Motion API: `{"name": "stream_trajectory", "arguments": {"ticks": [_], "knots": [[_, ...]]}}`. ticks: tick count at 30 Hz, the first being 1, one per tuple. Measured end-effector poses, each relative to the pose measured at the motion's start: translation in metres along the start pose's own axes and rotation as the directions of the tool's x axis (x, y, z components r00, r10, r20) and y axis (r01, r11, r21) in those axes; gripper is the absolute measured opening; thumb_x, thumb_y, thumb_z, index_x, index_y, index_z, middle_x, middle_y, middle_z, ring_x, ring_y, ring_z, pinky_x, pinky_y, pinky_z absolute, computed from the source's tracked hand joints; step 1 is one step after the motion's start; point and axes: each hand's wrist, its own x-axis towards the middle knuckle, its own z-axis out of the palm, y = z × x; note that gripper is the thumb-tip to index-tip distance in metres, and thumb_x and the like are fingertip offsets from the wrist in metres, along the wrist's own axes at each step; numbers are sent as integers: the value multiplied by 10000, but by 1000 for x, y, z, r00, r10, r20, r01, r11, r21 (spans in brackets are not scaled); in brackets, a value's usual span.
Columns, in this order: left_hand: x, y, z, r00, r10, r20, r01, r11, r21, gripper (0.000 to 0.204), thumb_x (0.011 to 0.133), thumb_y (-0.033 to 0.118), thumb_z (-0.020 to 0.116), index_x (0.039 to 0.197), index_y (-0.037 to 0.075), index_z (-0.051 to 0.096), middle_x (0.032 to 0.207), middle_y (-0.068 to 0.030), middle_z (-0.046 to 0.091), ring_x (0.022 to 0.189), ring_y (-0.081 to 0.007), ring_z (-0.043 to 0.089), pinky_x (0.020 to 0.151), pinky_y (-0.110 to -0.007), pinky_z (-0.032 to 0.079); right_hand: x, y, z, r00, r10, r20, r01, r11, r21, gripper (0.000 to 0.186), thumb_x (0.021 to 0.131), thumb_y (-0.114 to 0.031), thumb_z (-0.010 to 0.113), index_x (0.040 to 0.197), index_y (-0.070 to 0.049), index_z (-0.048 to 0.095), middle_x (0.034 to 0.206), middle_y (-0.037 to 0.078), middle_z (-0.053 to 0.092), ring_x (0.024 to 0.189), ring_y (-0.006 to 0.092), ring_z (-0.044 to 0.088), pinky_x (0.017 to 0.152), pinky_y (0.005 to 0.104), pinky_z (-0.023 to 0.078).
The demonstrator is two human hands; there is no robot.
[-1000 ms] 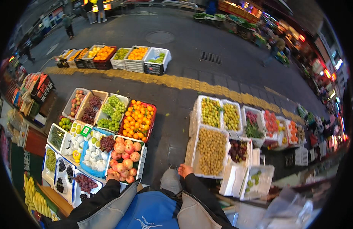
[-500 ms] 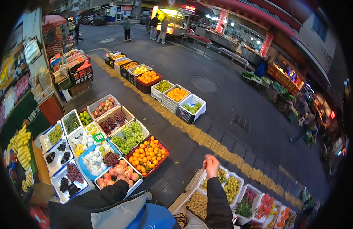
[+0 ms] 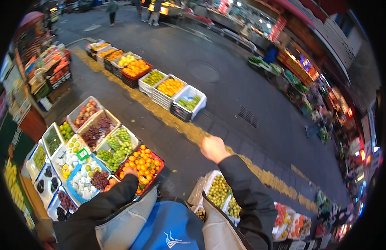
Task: The person slices a mango into cubes on a cutting board, places the pieces into a plastic bag, weighs the bag, and hands it to a customer. The person then washes the knife and cutting board in a sink and returns to the stall.
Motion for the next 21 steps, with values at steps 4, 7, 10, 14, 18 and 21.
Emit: {"name": "stream_trajectory", "arguments": {"ticks": [4,7,10,14,18,21], "knots": [[69,200,-51,959,253,-129,-283,814,-507,301,909,299,593,999,32,699,947,-202,689,903,-359,668,802,-415,518,41,43,11,996,85,24,-87,992,95,176,715,-175,606,634,-27,658,657,224,641,662,396,661,615,502,525],[59,350,-85,765,457,-453,-643,573,-509,181,920,183,617,1019,61,707,904,-135,671,828,-254,665,771,-334,524,64,86,42,993,109,36,-112,987,115,183,737,-175,588,667,-29,673,692,222,658,675,396,667,628,509,530],[28,450,-97,569,600,-562,-818,341,-464,139,902,125,625,991,47,699,921,-128,647,873,-282,635,786,-352,511,88,118,95,992,77,103,-103,956,276,251,835,-240,559,946,-51,682,914,216,694,863,401,674,734,508,535],[50,508,-85,572,742,-350,-813,456,-361,208,948,196,568,1010,43,694,967,-145,656,930,-324,626,854,-390,491,98,178,124,969,-67,239,1,965,264,352,877,-303,540,1168,-119,616,1049,200,681,980,387,651,793,512,517],[79,542,-51,662,730,-172,-686,496,-533,295,982,268,494,1007,50,692,998,-137,667,969,-331,627,856,-402,491,119,215,101,858,-105,503,-18,972,233,314,868,-307,540,1063,-110,688,1096,205,675,1004,380,646,841,499,496],[100,558,-34,665,731,-151,-675,503,-540,340,985,320,466,990,66,692,965,-144,676,932,-333,641,830,-408,498,130,229,87,871,-63,487,-123,932,341,311,862,-286,523,1009,-79,704,1064,226,677,1025,403,631,845,487,491]]}}
